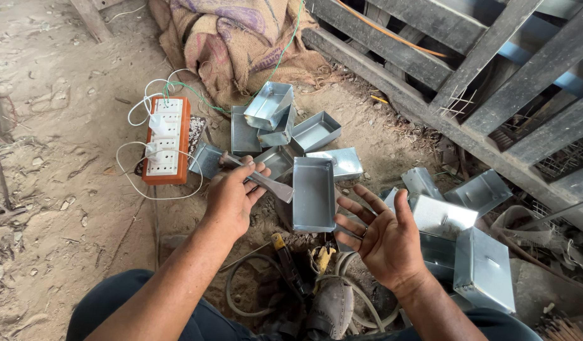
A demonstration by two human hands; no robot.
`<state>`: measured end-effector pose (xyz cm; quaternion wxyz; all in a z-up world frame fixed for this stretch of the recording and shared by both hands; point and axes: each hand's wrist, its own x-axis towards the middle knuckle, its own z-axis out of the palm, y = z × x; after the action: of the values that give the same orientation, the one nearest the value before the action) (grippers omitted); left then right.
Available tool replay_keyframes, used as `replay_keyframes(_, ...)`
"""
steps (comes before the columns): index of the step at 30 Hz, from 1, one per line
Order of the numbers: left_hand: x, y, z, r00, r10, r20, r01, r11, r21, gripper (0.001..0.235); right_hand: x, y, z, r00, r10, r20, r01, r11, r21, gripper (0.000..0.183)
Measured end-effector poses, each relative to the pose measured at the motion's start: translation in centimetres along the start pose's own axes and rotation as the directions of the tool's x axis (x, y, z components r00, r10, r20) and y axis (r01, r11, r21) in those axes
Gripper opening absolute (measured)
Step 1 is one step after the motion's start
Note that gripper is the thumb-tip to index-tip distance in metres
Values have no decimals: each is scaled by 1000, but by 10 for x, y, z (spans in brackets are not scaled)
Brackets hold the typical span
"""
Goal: The person sits on the ground and repeatedly strikes the edges and corners of small rectangular metal boxes with a hammer. They pick up each box, tap it on a metal stand, inspect it, and place it back down among other similar boxes.
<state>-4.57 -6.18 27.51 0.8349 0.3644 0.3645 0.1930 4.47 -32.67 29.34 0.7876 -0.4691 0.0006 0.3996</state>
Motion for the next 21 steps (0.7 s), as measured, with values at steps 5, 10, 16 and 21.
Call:
replay_keyframes(5, 0, -1, -1, 1000, 6, -20, -5, 999, 50, 25, 0, 2, 3, 1000, 12, -6, -13, 999, -36, 102)
replay_keyframes(10, 7, -6, -1, 1000, 0, -3, 0, 1000, 17, 25, 0, 1, 2, 1000, -4, -12, 4, 1000, -28, 104)
replay_keyframes(16, 8, -8, -1, 1000, 3, -15, -2, 1000, 31, 25, 1, 1, 3, 1000, 0, 7, 0, 1000, -9, 104)
replay_keyframes(21, 8, -7, -2, 1000, 7, -12, -7, 1000, 25, 24, 1, 2, 2, 1000, 0, 8, 0, 1000, -15, 104)
